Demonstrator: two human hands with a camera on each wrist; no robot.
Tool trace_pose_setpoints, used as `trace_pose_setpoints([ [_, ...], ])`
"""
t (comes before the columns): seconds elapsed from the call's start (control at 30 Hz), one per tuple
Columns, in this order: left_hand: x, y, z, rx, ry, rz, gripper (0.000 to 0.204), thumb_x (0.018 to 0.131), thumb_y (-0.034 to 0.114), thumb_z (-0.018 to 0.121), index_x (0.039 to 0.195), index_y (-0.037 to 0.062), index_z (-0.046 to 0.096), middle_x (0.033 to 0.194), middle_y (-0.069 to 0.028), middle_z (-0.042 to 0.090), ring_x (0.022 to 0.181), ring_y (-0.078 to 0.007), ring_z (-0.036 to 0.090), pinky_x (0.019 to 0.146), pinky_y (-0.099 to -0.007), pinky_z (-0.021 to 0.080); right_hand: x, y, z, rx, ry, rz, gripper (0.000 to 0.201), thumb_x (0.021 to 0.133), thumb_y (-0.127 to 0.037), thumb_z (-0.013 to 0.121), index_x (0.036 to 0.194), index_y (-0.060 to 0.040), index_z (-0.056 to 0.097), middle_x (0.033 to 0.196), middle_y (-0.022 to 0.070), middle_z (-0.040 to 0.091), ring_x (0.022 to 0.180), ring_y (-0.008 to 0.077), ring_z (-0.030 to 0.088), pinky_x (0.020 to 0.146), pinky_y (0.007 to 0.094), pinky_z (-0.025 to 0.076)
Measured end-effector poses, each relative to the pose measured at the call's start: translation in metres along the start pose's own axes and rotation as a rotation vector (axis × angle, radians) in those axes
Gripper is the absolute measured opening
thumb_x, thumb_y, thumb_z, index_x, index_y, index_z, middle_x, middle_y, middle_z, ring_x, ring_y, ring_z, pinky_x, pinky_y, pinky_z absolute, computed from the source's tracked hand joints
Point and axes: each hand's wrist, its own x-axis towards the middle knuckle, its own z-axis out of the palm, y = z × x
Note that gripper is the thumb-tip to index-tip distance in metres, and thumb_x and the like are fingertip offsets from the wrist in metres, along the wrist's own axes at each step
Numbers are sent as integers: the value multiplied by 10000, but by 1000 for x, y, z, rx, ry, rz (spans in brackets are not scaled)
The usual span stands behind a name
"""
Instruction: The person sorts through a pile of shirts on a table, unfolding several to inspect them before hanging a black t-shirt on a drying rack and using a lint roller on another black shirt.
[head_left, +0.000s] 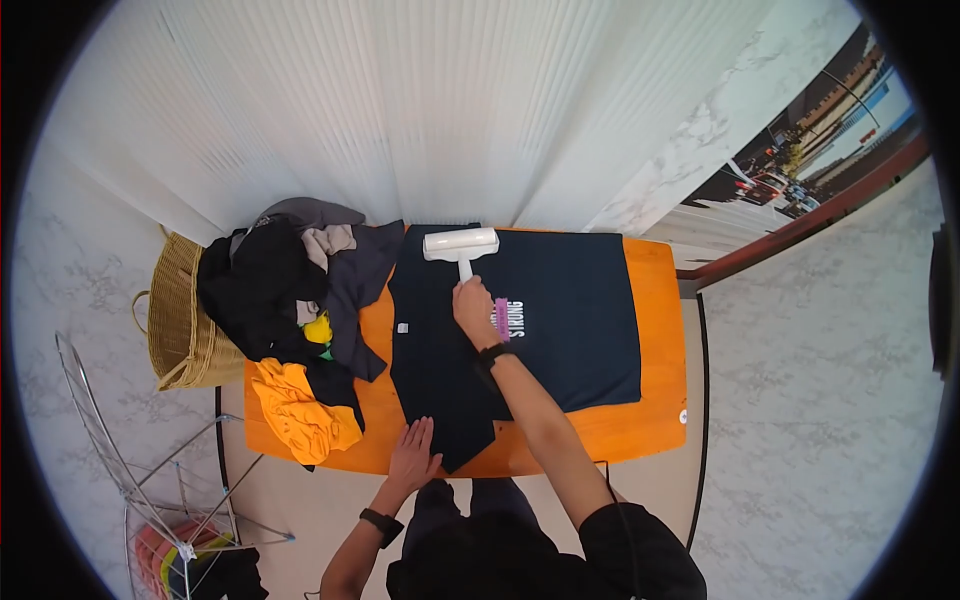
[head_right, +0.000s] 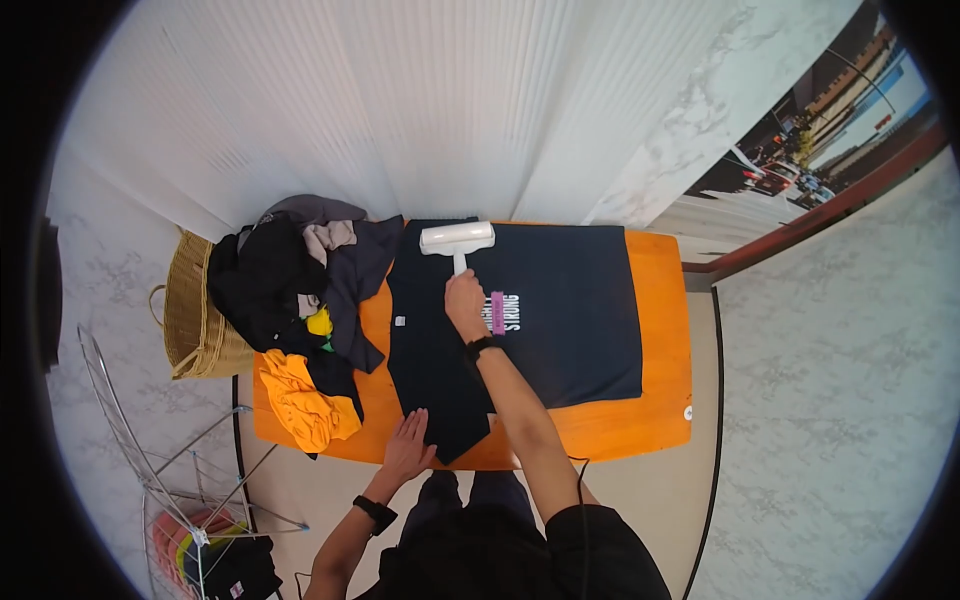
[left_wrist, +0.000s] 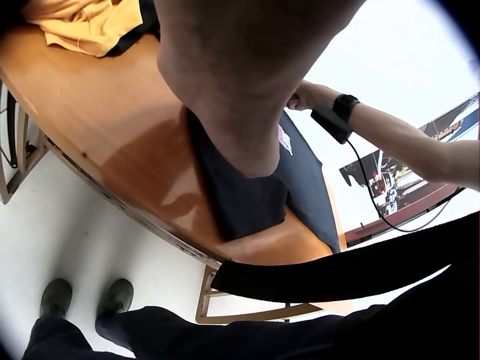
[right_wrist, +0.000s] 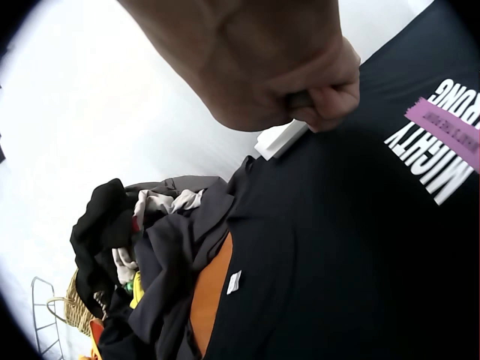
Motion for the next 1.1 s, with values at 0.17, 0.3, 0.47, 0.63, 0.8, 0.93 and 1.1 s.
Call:
trace_pose_setpoints([
  [0.17,1,5,-1,114,-39,-18,711,880,340,568,1437,-39,341,1465,-232,392,1370,-360,367,1170,-472,211,26,-11,-6,33,19,17,300,954,-279,551,932,19,520,859,228,653,786,408,676,682,475,562],
  [0.3,3,7,-4,101,-23,-21,696,871,364,585,1413,-28,393,1446,-226,412,1361,-357,375,1172,-493,190,-7,-3,-21,94,18,-21,293,952,-268,556,932,22,517,848,236,648,778,421,670,676,489,553],
  [0.47,3,0,-2,82,-6,14,685,865,394,598,1388,-16,435,1429,-228,430,1351,-359,385,1168,-504,189,-113,24,-32,56,-100,-26,265,953,-247,548,939,16,512,807,230,644,762,437,662,662,499,547],
  [0.63,1,-10,5,70,1,64,681,866,405,603,1384,-8,447,1426,-227,435,1351,-359,385,1166,-499,190,-234,42,-63,60,-170,29,269,944,-232,555,971,29,496,807,262,638,744,465,640,659,532,520],
  [0.8,-3,-20,17,66,21,110,718,857,389,616,1398,-38,413,1460,-235,392,1371,-359,358,1159,-503,196,-339,69,-93,6,-247,108,289,942,-240,550,1012,37,501,812,269,637,738,464,639,659,528,521],
  [0.93,-11,-19,14,56,24,145,749,858,375,614,1421,-55,369,1499,-239,343,1403,-368,311,1168,-495,178,-396,75,-103,-42,-247,166,304,933,-234,559,1048,45,514,824,281,639,742,464,638,671,527,522],
  [1.1,-8,-22,7,57,60,124,778,862,370,609,1442,-63,325,1514,-286,283,1426,-403,249,1181,-490,143,-388,64,-103,59,-128,175,309,932,-230,570,1055,50,525,828,285,638,752,463,636,672,528,514],
])
